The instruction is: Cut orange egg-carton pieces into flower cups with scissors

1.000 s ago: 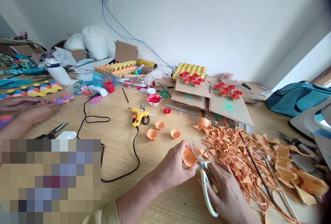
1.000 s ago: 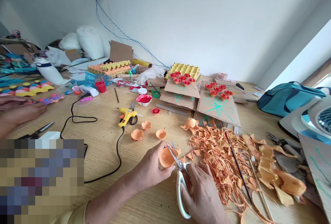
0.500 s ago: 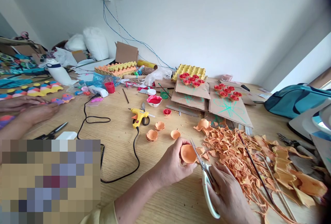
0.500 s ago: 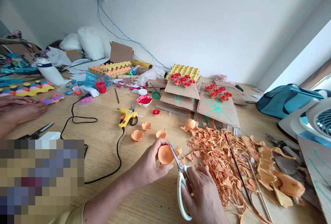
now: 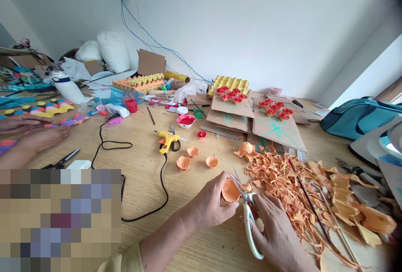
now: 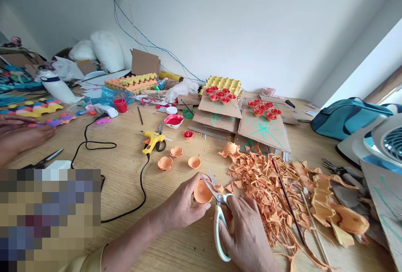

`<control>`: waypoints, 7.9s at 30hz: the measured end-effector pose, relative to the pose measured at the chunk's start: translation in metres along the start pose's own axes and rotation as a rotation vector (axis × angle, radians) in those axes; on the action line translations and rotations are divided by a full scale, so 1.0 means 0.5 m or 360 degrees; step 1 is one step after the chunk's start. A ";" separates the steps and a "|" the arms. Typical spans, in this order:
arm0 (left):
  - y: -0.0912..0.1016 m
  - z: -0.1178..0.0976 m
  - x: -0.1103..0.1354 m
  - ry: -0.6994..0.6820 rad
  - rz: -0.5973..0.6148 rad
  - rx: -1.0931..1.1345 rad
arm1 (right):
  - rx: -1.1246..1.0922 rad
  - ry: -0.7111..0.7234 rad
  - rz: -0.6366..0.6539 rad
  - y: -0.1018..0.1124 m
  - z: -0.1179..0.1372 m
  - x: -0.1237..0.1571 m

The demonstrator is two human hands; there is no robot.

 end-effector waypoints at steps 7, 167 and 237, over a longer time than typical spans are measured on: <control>0.007 -0.007 -0.001 0.0050 0.0033 -0.0001 | -0.0029 0.0034 -0.0059 0.010 0.010 -0.003; -0.004 0.063 0.006 0.0656 -0.0338 0.1232 | -0.0159 -0.0178 -0.0019 0.027 -0.009 -0.003; -0.031 0.082 0.011 0.0957 -0.0112 0.1738 | -0.1849 -0.0762 0.0731 -0.012 0.018 0.028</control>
Point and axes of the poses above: each hand's wrist, its own x-axis away from the middle knuckle, its own y-axis out of the back of the hand, z = x × y, the point moved 6 cm from there along -x, towards the middle knuckle, and after that the axes turned 9 degrees about -z, right-handed, at the moved point
